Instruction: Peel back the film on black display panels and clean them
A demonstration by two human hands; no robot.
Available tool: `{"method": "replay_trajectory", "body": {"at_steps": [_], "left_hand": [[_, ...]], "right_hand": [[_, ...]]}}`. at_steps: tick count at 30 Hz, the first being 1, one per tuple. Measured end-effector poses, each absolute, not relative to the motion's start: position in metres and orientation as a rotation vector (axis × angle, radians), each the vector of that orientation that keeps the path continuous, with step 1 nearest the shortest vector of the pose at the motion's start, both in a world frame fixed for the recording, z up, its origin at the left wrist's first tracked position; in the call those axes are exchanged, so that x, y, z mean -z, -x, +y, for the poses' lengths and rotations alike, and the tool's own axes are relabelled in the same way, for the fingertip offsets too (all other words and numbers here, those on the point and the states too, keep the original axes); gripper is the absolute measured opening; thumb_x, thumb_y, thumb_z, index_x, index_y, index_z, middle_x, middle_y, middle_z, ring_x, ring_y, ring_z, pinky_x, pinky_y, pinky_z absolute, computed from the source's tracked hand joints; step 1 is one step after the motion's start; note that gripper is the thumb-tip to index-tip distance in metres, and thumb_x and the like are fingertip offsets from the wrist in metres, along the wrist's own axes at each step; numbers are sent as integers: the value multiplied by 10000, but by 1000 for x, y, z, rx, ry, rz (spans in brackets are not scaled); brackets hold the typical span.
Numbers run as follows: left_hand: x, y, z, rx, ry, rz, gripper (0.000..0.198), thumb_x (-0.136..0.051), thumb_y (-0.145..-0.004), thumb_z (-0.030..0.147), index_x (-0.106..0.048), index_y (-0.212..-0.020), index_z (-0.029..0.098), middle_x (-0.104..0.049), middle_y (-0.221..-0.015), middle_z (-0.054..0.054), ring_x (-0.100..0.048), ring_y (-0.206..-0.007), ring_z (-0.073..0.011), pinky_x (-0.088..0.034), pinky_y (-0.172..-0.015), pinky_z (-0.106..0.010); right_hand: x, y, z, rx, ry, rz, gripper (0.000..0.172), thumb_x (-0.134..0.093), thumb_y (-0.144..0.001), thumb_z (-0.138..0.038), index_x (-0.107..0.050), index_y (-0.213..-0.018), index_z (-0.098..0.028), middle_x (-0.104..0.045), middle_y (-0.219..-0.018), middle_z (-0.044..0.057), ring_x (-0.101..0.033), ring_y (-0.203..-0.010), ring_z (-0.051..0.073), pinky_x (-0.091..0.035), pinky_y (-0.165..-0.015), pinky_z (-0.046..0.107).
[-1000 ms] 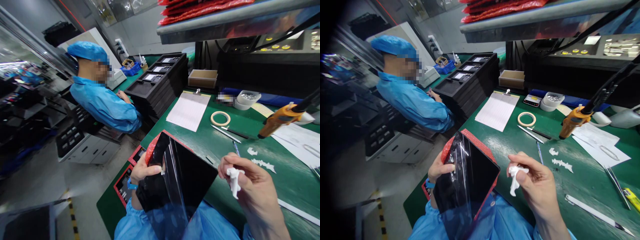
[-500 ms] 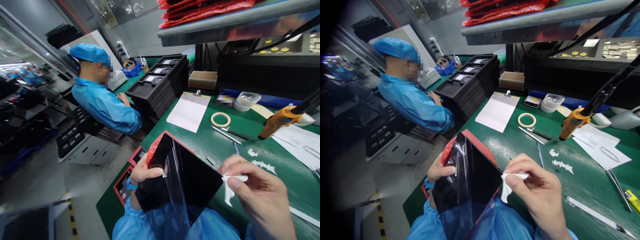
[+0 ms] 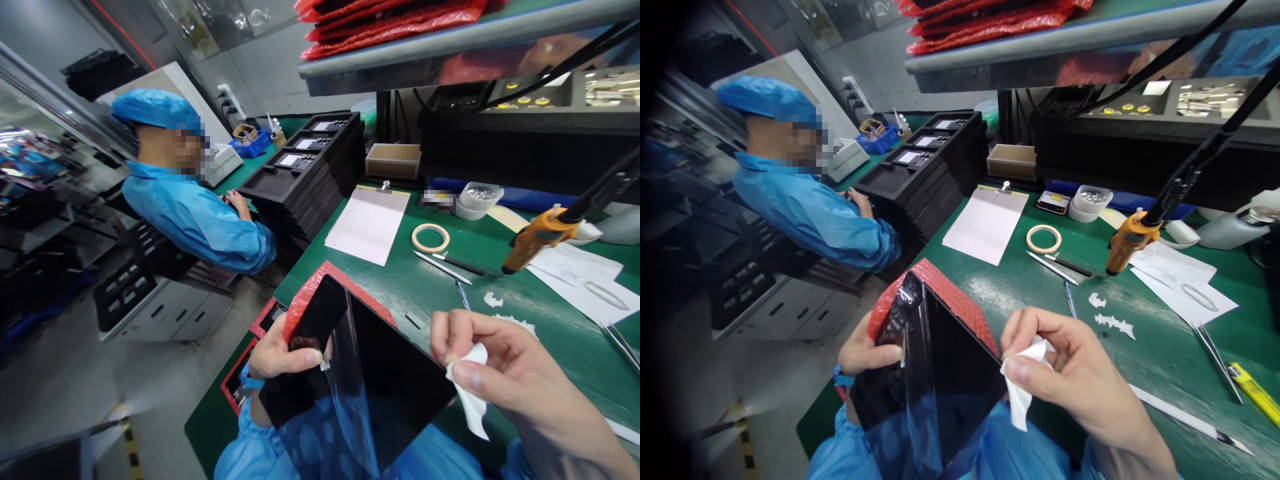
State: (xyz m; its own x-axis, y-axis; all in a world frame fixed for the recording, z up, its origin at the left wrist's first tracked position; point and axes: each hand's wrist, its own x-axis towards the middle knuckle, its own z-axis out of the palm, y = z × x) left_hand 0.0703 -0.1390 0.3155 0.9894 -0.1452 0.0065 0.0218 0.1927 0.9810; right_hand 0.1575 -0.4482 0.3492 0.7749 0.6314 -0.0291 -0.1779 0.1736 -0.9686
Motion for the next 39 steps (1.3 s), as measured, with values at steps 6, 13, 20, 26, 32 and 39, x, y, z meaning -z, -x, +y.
{"method": "replay_trajectory", "body": {"at_steps": [6,13,20,26,32,39], "left_hand": [[-317,-70,-139,118,-1382,-87,310,-1033,-873,494,-914,-884,208,-830,-745,-61,-724,-622,-206,-605,-610,-276],[-317,-72,-143,158,-1354,-115,269,-1019,-888,451,-919,-925,204,-826,-746,-71,-716,-589,-203,-595,-571,-270],[-314,-76,-145,172,-1319,-116,238,-1036,-861,407,-922,-933,211,-833,-758,-73,-720,-603,-200,-587,-579,-262],[-312,-74,-148,173,-1313,-77,282,-1048,-845,444,-937,-973,218,-834,-743,-59,-721,-581,-196,-588,-563,-254],[-310,-74,-145,143,-1349,-79,287,-1049,-822,450,-914,-857,199,-844,-756,-73,-739,-623,-212,-617,-617,-273],[-297,-77,-144,128,-1385,-55,343,-1066,-780,476,-920,-895,188,-805,-700,-48,-661,-547,-177,-580,-549,-260]], "right_hand": [[-354,-159,-440,-511,1357,-417,600,-1009,-900,-664,-670,-695,-213,-620,-712,7,-469,-574,112,-357,-497,236],[-347,-160,-454,-508,1335,-514,501,-1004,-922,-517,-677,-669,-233,-571,-652,-7,-494,-524,124,-328,-448,252],[-350,-159,-457,-490,1352,-497,505,-991,-930,-500,-653,-666,-231,-574,-658,-10,-478,-529,116,-319,-448,245],[-347,-159,-458,-494,1346,-507,480,-990,-943,-497,-692,-685,-223,-573,-673,-11,-494,-555,112,-348,-479,239],[-351,-158,-460,-543,1334,-507,494,-1008,-940,-509,-697,-690,-216,-581,-685,-12,-503,-559,107,-367,-492,228],[-355,-169,-436,-508,1358,-433,567,-1087,-816,-539,-660,-658,-201,-638,-695,2,-529,-613,119,-384,-548,230]]}}
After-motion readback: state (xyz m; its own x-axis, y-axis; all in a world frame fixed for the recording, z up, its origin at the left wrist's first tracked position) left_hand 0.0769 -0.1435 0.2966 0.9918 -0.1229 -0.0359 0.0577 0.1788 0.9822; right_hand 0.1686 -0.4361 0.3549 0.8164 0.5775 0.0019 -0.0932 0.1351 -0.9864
